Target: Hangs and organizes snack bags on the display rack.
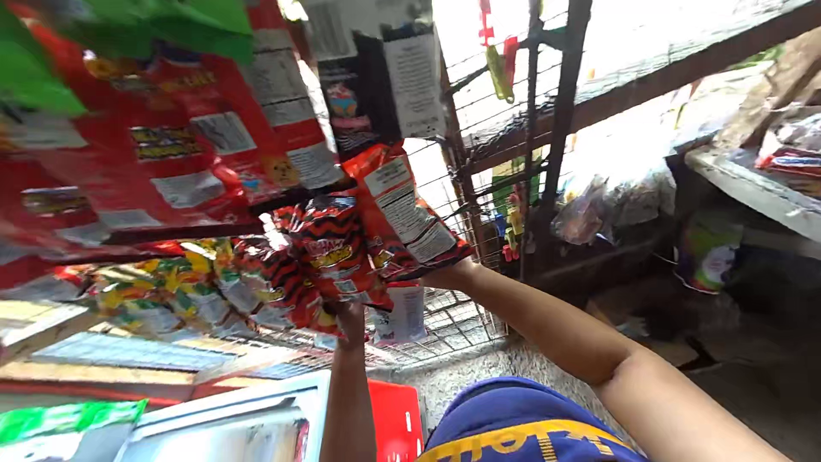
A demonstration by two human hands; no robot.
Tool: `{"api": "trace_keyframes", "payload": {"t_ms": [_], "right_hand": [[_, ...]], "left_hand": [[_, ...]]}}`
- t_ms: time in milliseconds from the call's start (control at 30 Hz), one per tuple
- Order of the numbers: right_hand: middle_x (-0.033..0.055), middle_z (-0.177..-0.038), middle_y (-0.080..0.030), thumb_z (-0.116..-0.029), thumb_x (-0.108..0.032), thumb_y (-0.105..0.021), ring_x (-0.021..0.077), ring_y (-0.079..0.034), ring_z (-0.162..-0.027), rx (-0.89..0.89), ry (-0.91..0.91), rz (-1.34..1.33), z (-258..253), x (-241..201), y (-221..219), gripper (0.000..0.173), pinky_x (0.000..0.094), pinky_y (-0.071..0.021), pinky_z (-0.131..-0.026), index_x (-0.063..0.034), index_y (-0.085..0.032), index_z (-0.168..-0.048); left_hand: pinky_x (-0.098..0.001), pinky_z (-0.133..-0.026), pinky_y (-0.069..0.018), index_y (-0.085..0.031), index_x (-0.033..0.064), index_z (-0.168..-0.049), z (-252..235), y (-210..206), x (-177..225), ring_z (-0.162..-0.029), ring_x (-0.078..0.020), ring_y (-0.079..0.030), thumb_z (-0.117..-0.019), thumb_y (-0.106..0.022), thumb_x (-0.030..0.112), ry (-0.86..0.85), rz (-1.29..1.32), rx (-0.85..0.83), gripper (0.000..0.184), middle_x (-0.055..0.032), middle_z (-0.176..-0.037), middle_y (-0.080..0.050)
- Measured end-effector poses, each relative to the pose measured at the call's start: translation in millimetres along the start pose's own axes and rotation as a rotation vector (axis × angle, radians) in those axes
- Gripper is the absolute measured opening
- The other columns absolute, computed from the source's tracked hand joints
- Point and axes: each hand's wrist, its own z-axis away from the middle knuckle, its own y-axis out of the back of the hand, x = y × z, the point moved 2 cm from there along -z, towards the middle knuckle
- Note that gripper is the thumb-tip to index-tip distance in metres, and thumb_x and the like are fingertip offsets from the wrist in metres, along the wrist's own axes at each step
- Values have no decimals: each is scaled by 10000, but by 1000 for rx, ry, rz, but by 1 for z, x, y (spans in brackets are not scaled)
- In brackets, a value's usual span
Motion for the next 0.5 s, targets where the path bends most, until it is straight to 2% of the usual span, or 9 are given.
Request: {"api": "trace_keyframes", "payload": {"t_ms": [67,167,300,433,500], "right_hand": [[198,-1110,-727,-943,-242,-726,284,-684,-1093,43,-9,-25,-1,0,-7,313,473,-516,-989,12,-735,-1126],[177,-1065,-740,-893,-238,-773,265,-702,-1044,237,-24,-29,-1,6,-17,312,466,-547,-943,-4,-743,-1096],[198,-989,-749,-837,-155,-797,286,-728,-978,412,26,45,2,-2,-24,264,451,-571,-881,32,-749,-1017],[218,-1050,-732,-858,-192,-810,304,-700,-1050,317,-82,-80,-4,-4,-37,336,487,-539,-951,44,-733,-1084],[206,-1063,-739,-852,-228,-810,286,-707,-1057,376,-28,-112,-7,-3,-50,375,469,-544,-961,45,-731,-1097]], "left_hand": [[-410,-1044,-478,-564,-249,-1208,-2,-5,-19,-1154,-389,-641,-942,-567,-27,-80,25,47,346,-384,-1180,-634],[-506,-970,-520,-646,-208,-1111,-8,-12,-35,-1046,-451,-693,-919,-606,19,-238,-91,89,300,-368,-1078,-682],[-488,-919,-541,-676,-174,-1054,-11,-13,-37,-975,-422,-715,-898,-615,4,-363,-105,117,244,-332,-1010,-703],[-545,-875,-548,-689,-154,-1028,-13,-8,-34,-939,-458,-715,-902,-619,11,-340,-169,35,218,-329,-978,-706],[-601,-978,-483,-657,-180,-1131,-10,3,-12,-1098,-519,-655,-926,-612,-10,-143,-247,-110,270,-381,-1113,-669]]}}
